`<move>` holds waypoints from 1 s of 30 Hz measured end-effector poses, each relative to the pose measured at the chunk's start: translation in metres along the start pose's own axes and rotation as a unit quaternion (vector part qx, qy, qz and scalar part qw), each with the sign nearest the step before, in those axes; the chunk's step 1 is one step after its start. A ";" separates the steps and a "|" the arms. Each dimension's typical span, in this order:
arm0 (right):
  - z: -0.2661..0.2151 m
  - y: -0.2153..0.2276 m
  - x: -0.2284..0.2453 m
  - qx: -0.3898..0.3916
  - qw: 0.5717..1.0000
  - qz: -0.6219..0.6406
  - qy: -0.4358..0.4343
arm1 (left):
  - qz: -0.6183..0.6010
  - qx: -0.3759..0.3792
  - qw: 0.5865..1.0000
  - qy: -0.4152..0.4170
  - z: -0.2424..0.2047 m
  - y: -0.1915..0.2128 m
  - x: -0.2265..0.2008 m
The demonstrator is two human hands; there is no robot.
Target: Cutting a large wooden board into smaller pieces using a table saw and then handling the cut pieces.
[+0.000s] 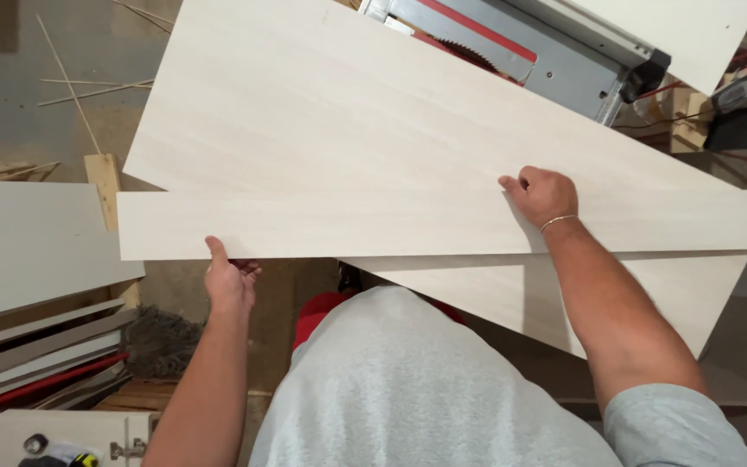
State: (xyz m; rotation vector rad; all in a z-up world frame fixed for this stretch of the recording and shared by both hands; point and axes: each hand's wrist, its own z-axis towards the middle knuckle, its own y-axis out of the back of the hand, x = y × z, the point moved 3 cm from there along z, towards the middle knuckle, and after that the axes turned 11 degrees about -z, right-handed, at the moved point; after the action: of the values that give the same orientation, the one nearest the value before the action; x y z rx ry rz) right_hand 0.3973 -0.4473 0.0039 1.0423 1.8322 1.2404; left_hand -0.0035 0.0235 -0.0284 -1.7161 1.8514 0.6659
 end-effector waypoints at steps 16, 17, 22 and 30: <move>-0.092 0.019 0.222 -0.099 0.971 0.038 0.215 | -0.029 0.061 0.997 0.044 0.037 0.025 0.043; -0.094 0.020 0.237 -0.070 0.971 0.044 0.226 | -0.023 0.065 0.997 0.046 0.040 0.027 0.046; -0.089 -0.003 0.284 -0.089 0.955 0.031 0.282 | 0.037 0.089 0.995 0.038 0.052 0.045 0.046; -0.093 0.018 0.228 0.034 0.976 -0.039 0.212 | 0.238 0.032 0.971 0.010 -0.039 0.019 -0.011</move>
State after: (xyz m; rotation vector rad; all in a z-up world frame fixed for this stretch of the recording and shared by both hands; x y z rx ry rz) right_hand 0.2193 -0.2779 0.0278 0.7704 2.2263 1.4431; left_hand -0.0235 0.0067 0.0082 -1.2426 2.2969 0.7599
